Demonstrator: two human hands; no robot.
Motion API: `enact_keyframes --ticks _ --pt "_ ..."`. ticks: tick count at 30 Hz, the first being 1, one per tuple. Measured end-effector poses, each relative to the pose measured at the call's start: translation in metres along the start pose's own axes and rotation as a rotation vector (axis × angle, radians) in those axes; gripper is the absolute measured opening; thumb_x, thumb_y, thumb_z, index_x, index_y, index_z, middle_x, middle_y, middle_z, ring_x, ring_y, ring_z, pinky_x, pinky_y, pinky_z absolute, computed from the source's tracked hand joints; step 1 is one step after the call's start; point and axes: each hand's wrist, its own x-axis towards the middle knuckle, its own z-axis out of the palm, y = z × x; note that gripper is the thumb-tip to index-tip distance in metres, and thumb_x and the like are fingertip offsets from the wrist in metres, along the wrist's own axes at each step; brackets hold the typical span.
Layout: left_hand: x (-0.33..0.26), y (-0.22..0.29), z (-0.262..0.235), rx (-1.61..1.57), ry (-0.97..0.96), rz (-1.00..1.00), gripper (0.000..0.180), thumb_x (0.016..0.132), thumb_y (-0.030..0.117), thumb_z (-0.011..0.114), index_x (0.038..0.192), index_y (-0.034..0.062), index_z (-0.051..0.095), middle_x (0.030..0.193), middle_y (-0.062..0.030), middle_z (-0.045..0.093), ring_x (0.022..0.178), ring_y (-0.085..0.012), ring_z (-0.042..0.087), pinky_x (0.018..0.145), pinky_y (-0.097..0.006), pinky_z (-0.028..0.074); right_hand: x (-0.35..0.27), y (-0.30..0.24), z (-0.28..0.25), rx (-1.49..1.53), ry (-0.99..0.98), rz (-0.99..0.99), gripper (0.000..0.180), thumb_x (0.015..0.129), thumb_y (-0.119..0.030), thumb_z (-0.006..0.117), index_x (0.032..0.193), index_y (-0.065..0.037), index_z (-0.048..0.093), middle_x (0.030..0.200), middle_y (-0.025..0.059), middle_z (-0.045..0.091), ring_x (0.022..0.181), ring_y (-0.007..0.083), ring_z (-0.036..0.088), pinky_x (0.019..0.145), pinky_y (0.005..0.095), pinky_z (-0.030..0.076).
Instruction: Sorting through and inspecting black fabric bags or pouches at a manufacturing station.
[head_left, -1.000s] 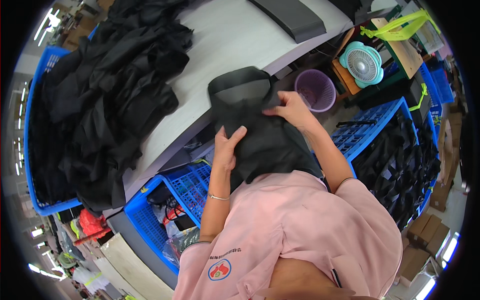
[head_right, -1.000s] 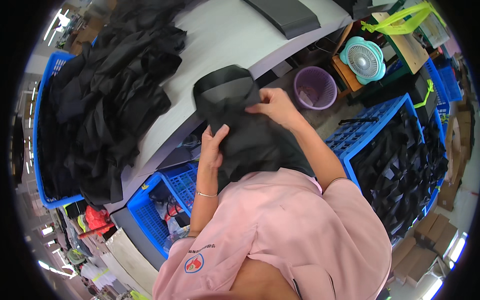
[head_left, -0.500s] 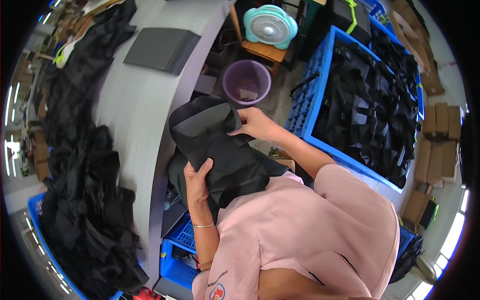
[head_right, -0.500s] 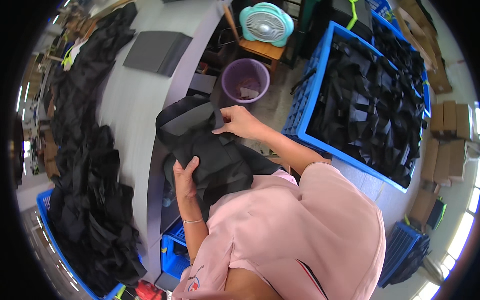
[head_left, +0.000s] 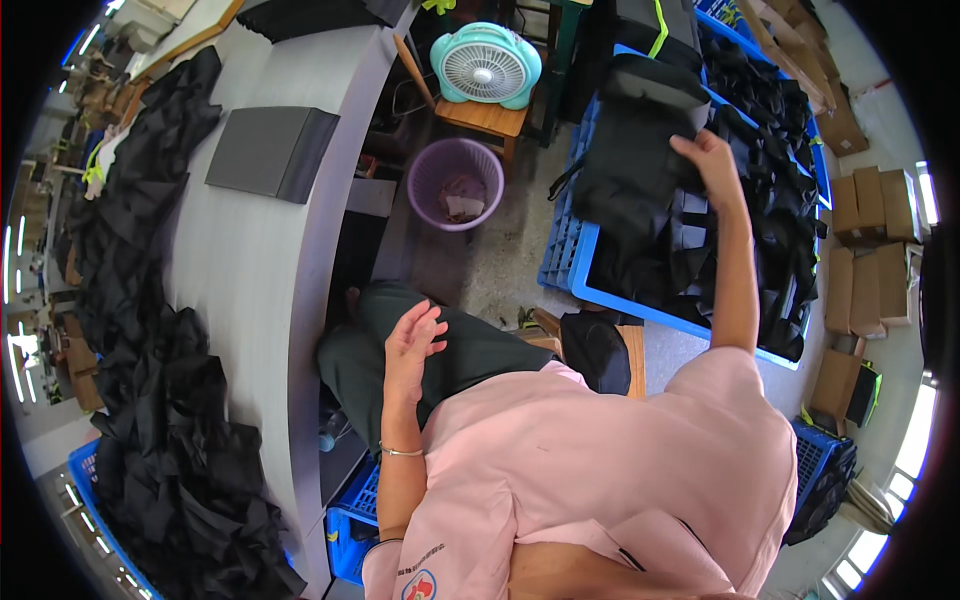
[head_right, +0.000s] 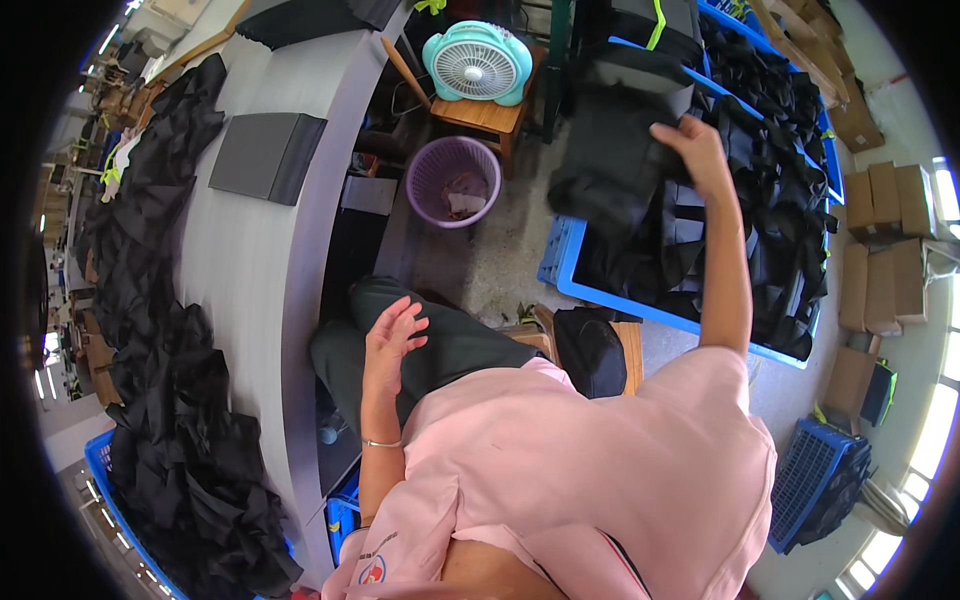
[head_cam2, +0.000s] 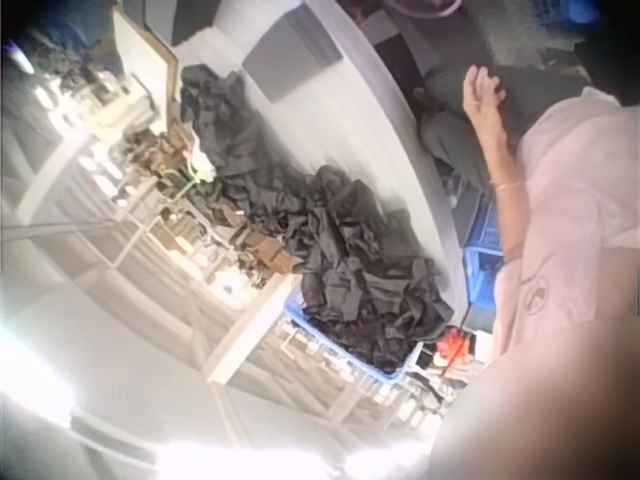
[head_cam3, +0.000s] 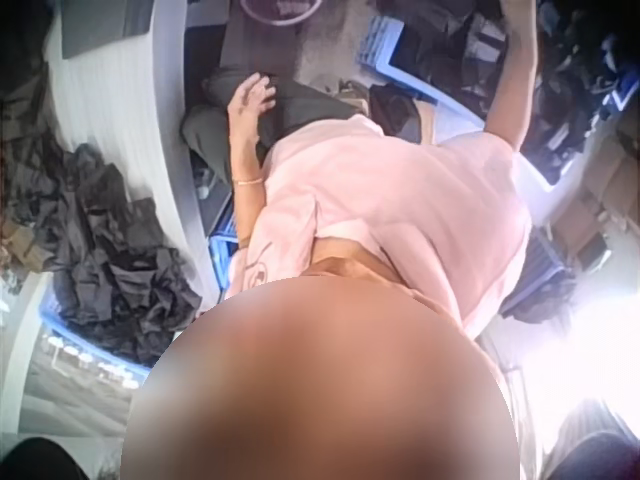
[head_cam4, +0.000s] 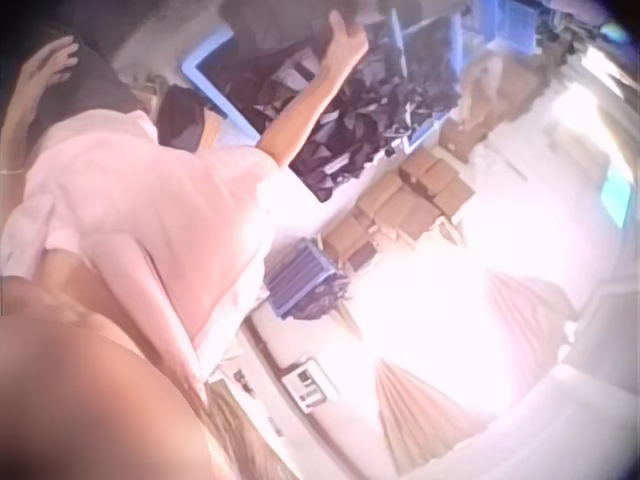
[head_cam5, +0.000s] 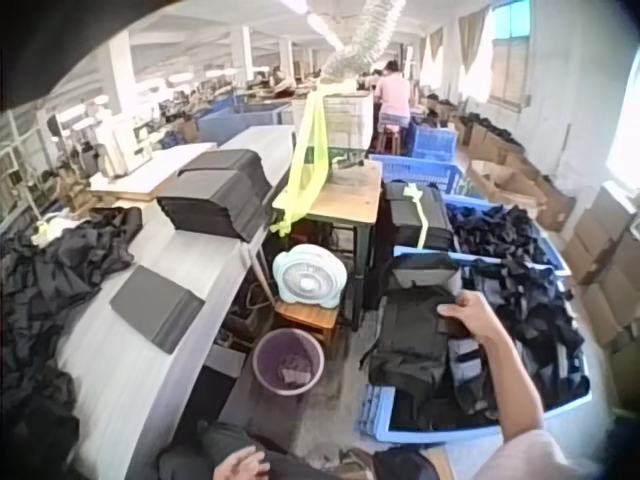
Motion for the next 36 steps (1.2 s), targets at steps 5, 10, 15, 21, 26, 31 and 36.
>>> enact_keyframes --ticks 5,10,15,21,26,31,36 --pt "-0.003 -0.014 -0.009 0.011 0.076 -0.071 0.044 0.096 0.021 0.064 0.134 -0.0011 0.055 0.124 -0.0128 0.064 0.103 -0.0185 0.065 0.083 -0.031 0.055 0.072 0.046 -0.04 -1.34 0.705 -0.43 0.065 0.076 -0.045 0.079 0.122 -0.004 0.056 0.121 0.0172 0.062 0.103 0.0359 0.063 0.084 0.0483 0.049" --pt "-0.005 -0.013 -0.01 0.011 0.128 -0.085 0.044 0.096 0.021 0.064 0.133 -0.0011 0.055 0.123 -0.0126 0.064 0.103 -0.0188 0.065 0.083 -0.031 0.055 0.042 0.09 0.077 -1.161 0.596 -0.219 0.068 0.085 -0.052 0.066 0.134 -0.006 0.051 0.143 0.0188 0.046 0.132 0.036 0.046 0.095 0.0618 0.043" --pt "-0.005 -0.02 -0.012 0.018 0.122 -0.094 0.042 0.097 0.02 0.063 0.133 -0.0004 0.056 0.123 -0.0117 0.064 0.105 -0.0194 0.064 0.083 -0.032 0.055 0.005 0.117 0.112 -1.063 0.411 -0.319 0.03 0.088 -0.009 0.063 0.117 -0.006 0.054 0.15 0.0142 0.038 0.14 0.0339 0.036 0.094 0.0633 0.044" --pt "-0.007 -0.011 -0.005 -0.124 0.028 -0.107 0.045 0.1 0.028 0.059 0.135 -0.0001 0.054 0.13 -0.0141 0.061 0.111 -0.0215 0.063 0.091 -0.035 0.053 -0.022 0.042 0.085 -0.793 0.506 -0.738 0.016 0.079 0.006 0.057 0.092 -0.003 0.062 0.109 0.0097 0.063 0.103 0.0311 0.06 0.085 0.0373 0.052" --pt "0.014 0.008 0.016 -0.376 -0.204 -0.088 0.068 0.103 0.051 0.042 0.144 -0.0029 0.04 0.14 -0.0172 0.053 0.123 -0.0269 0.056 0.1 -0.041 0.049 -0.12 -0.035 0.137 -0.513 0.198 -1.054 0.019 0.072 0.005 0.061 0.09 0.001 0.065 0.104 0.0173 0.066 0.099 0.0344 0.064 0.086 0.0388 0.054" --pt "0.018 0.022 0.004 -0.77 -0.319 -0.008 0.064 0.1 0.05 0.05 0.138 -0.002 0.046 0.13 -0.015 0.06 0.115 -0.0251 0.062 0.097 -0.038 0.052 -0.21 -0.043 0.19 -0.311 -0.544 -1.202 0.026 0.071 -0.003 0.068 0.097 -0.001 0.067 0.108 0.0152 0.066 0.102 0.0323 0.066 0.084 0.038 0.056" --pt "-0.007 0.028 -0.021 -0.535 0.113 0.041 0.036 0.087 0.01 0.074 0.118 -0.0022 0.062 0.112 -0.0125 0.068 0.095 -0.0213 0.069 0.086 -0.035 0.057 -0.228 -0.061 0.202 -0.099 -0.528 -0.397 0.023 0.091 -0.006 0.064 0.113 -0.001 0.067 0.11 0.0117 0.068 0.101 0.0202 0.066 0.078 0.0306 0.055"
